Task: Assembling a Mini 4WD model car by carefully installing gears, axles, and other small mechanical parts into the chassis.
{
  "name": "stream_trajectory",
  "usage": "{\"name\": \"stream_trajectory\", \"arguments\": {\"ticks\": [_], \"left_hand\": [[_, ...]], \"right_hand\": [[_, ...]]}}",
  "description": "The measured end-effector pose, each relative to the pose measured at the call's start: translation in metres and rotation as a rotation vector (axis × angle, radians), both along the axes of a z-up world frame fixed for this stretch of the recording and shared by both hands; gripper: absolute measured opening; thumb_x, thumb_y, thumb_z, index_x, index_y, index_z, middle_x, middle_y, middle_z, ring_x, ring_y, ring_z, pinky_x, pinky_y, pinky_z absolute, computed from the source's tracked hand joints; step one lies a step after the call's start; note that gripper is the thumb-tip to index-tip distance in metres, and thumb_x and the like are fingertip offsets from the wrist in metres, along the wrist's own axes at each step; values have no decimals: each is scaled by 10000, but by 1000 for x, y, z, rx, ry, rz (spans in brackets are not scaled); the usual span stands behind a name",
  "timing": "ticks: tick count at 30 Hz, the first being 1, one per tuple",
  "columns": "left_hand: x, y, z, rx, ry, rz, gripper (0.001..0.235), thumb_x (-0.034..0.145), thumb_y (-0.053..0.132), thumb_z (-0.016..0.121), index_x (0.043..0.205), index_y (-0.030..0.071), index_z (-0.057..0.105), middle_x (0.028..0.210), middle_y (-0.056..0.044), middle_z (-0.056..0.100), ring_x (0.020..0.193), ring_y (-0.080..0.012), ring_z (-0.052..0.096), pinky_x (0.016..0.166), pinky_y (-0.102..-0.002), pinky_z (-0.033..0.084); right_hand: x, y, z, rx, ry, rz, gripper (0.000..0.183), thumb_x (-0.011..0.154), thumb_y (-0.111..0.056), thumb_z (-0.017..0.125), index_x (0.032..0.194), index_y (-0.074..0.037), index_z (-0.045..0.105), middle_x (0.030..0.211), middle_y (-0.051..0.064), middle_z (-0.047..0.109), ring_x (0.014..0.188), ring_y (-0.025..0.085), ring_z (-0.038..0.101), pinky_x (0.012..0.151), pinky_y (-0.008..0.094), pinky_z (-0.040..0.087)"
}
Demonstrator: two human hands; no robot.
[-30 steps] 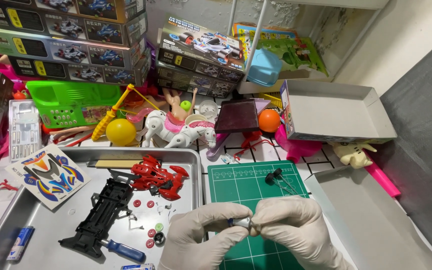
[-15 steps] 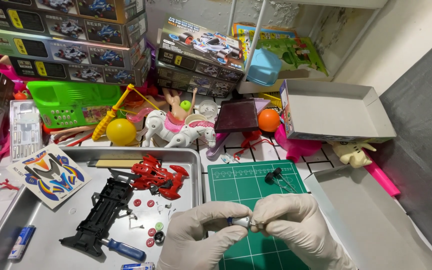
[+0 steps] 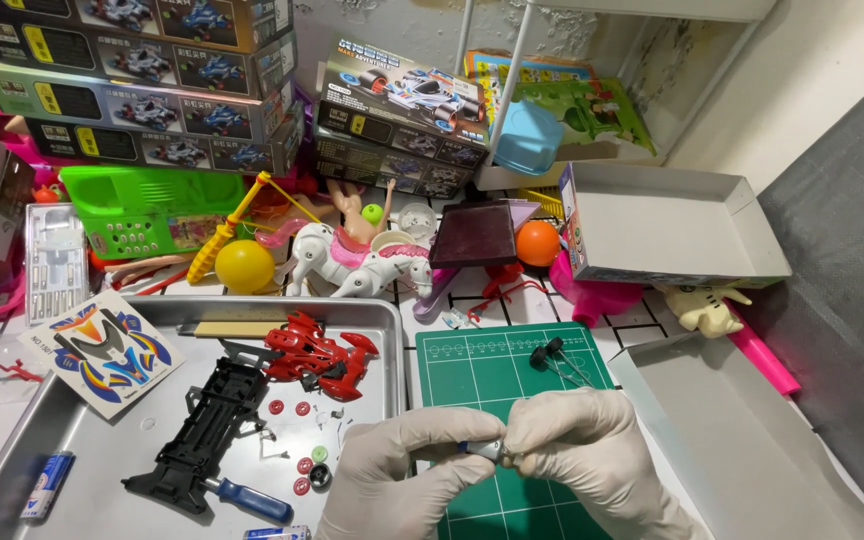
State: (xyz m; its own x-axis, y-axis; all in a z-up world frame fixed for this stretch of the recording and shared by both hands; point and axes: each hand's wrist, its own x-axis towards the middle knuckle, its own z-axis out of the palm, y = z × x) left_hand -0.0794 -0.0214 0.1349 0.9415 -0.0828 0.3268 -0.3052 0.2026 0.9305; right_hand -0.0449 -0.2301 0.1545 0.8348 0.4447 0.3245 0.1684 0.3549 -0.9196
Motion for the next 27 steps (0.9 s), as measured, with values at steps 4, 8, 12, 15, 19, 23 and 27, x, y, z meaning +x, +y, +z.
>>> {"name": "stream_trajectory", "arguments": {"ticks": [4,8,12,15,19,23,27], "left_hand": [[1,0,-2,-19,-71,-2,341,716,-120,765,1032,6,798,940,-109,848,769,-117,739,705,-242,622],[3,-2,-3,-7,32,16,281,751,-76,759,1010,16,817,915,-76,844,732,-100,705,675,-228,579],[7,-5,-12,-83,98,2,267,781,-85,759,1031,-3,807,1004,-97,817,797,-124,699,723,-242,571],[10,-4,-14,-64,129,6,245,790,-98,751,1017,-25,807,936,-96,812,758,-114,680,696,-229,565],[10,-3,-3,-78,199,-19,416,801,-79,717,1208,-3,759,981,-98,790,858,-138,709,819,-269,627],[10,-4,-5,61,101,64,235,810,-58,734,1017,19,816,885,-51,817,735,-96,694,672,-216,554],[9,-6,-8,191,-144,163,213,799,2,773,1006,50,787,883,-29,807,676,-68,671,591,-191,539]], "right_hand": [[-1,-2,-1,-52,-13,-45,119,760,88,808,854,16,795,855,160,775,760,216,694,703,330,595],[2,-2,-5,-125,-40,-100,124,743,109,812,825,21,782,854,158,780,741,199,686,660,300,577],[6,2,-8,-115,-30,-83,108,765,78,808,844,9,782,840,146,766,704,170,661,637,274,574],[7,4,-6,-169,-6,-105,114,759,71,813,842,-4,792,837,131,780,716,170,681,672,277,588],[10,5,-10,-200,69,-135,116,730,88,821,820,16,805,799,129,788,713,182,691,693,300,583],[13,6,-16,-188,66,-118,109,746,102,812,827,32,793,783,130,777,693,170,688,655,271,586],[15,4,-25,-193,124,-102,133,745,154,797,822,47,781,773,137,765,685,171,704,653,258,595]]}}
